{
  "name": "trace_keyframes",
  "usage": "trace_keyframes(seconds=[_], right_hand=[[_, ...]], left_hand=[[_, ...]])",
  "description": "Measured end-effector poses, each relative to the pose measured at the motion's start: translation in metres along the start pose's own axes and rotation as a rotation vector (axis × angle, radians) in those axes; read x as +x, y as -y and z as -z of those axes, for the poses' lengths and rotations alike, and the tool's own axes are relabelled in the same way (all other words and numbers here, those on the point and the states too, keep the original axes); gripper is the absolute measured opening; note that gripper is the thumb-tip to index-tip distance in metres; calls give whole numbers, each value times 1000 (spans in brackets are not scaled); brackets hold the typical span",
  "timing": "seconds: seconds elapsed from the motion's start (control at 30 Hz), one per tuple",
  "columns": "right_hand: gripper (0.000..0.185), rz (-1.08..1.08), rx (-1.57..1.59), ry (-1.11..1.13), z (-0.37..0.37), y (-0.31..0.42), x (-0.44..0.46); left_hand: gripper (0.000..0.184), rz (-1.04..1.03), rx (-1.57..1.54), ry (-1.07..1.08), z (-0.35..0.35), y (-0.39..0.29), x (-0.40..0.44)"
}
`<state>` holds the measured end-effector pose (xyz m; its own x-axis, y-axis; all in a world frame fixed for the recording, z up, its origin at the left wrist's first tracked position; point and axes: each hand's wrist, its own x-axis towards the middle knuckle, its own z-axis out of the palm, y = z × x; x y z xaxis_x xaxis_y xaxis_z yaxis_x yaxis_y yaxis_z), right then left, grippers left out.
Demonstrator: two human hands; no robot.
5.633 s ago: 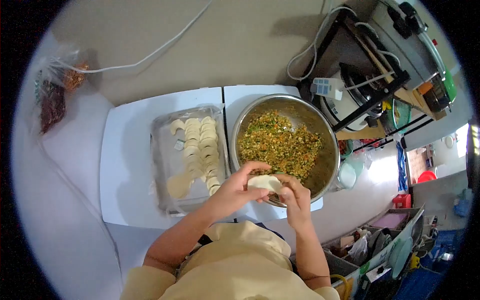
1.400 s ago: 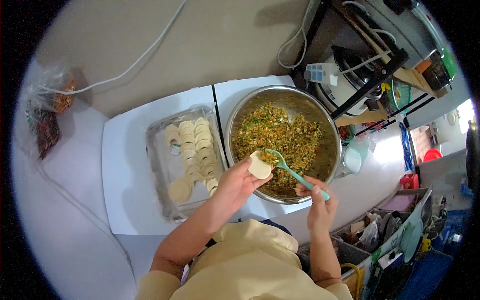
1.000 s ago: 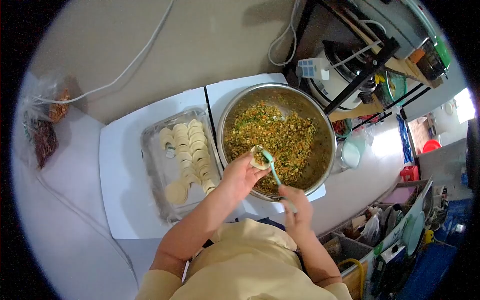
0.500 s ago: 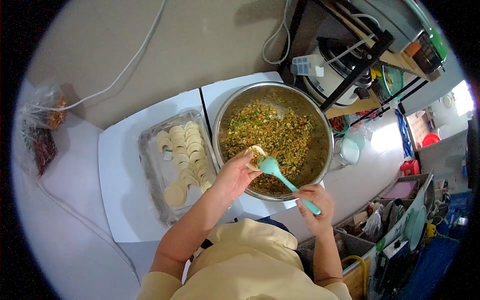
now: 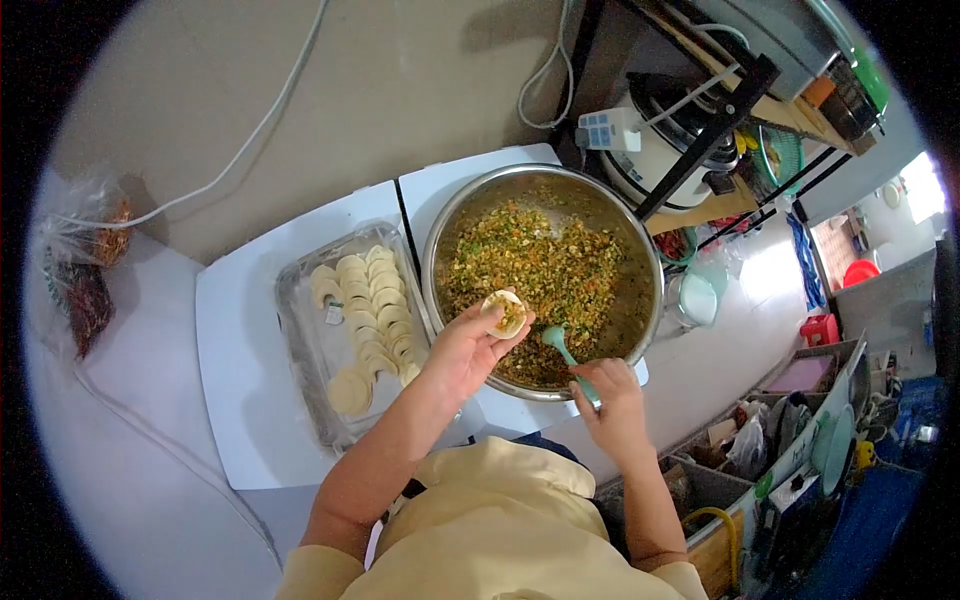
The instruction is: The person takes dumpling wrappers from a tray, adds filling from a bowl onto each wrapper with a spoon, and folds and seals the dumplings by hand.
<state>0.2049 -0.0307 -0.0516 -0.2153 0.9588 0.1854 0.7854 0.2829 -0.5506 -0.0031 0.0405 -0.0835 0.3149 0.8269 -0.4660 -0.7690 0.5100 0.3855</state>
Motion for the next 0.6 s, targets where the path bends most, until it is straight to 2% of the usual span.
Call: trace_keyframes(seconds=[0.13, 0.27, 0.33, 0.43, 0.5, 0.57, 0.6], right_hand=[[21, 85, -105, 88, 2, 6, -1], [22, 83, -50, 55, 10, 14, 6], [23, -64, 258, -120, 7, 18, 8], [25, -43, 406, -256, -1, 19, 13], [26, -60, 468, -246, -3, 22, 15], [26, 82, 425, -186, -2, 27, 21], [26, 62, 382, -165, -3, 27, 22]], left_hand=[[33, -23, 68, 75, -2, -1, -7], [34, 14, 114, 51, -18, -1, -20], [34, 44, 83, 74, -27, -1, -29], [36, 61, 88, 136, -34, 1, -39], [38, 50, 128, 179, -34, 2, -40], [41, 43, 141, 183, -33, 4, -40], [41, 43, 143, 183, -32, 4, -40]])
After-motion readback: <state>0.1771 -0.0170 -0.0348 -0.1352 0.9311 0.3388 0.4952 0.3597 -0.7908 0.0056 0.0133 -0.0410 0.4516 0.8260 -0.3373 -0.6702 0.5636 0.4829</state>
